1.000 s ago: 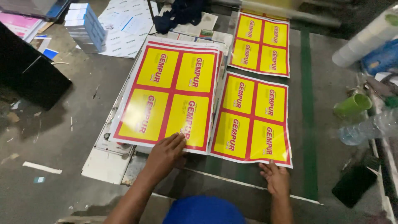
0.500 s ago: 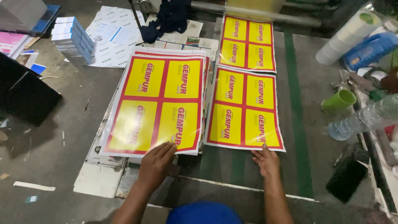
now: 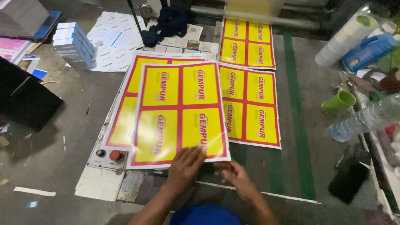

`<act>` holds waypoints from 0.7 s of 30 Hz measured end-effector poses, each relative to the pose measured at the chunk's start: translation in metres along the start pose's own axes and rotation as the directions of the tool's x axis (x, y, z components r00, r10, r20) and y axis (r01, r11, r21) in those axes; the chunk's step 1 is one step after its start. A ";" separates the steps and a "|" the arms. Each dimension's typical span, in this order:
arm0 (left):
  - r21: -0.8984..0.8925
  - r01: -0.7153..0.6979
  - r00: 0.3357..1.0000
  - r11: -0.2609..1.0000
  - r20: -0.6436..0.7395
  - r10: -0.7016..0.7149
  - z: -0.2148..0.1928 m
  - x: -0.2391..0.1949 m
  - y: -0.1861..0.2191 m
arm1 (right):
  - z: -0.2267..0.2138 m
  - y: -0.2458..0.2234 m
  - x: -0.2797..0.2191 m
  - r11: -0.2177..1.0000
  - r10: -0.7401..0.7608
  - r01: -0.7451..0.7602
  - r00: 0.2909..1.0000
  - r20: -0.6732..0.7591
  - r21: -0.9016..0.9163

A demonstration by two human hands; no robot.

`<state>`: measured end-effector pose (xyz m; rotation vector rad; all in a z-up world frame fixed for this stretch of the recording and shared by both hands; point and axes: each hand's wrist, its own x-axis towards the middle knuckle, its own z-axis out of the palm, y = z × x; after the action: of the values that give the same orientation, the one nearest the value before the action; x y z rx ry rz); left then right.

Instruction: The recorder is organizing and stacking printed yellow and red sheets on a production table in a print shop.

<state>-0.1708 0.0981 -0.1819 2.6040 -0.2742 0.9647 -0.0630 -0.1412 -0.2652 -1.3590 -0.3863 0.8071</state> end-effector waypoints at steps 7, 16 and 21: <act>0.098 -0.047 0.992 0.994 0.121 0.035 0.010 -0.010 0.016 | -0.004 0.019 0.010 0.962 0.108 -0.051 0.973 -0.203 0.267; 0.247 0.565 0.735 0.787 -0.583 -0.345 -0.079 -0.112 -0.134 | -0.058 0.023 -0.032 0.970 0.243 -0.183 0.693 -0.678 0.161; 0.264 0.876 0.476 0.402 -0.602 -0.641 -0.068 -0.228 -0.224 | -0.152 0.102 -0.057 0.993 0.097 -0.118 0.703 -0.704 0.018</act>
<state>-0.3149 0.3436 -0.3413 2.3268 1.4637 1.2491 -0.0280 -0.2893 -0.3821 -1.6162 0.2991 0.3135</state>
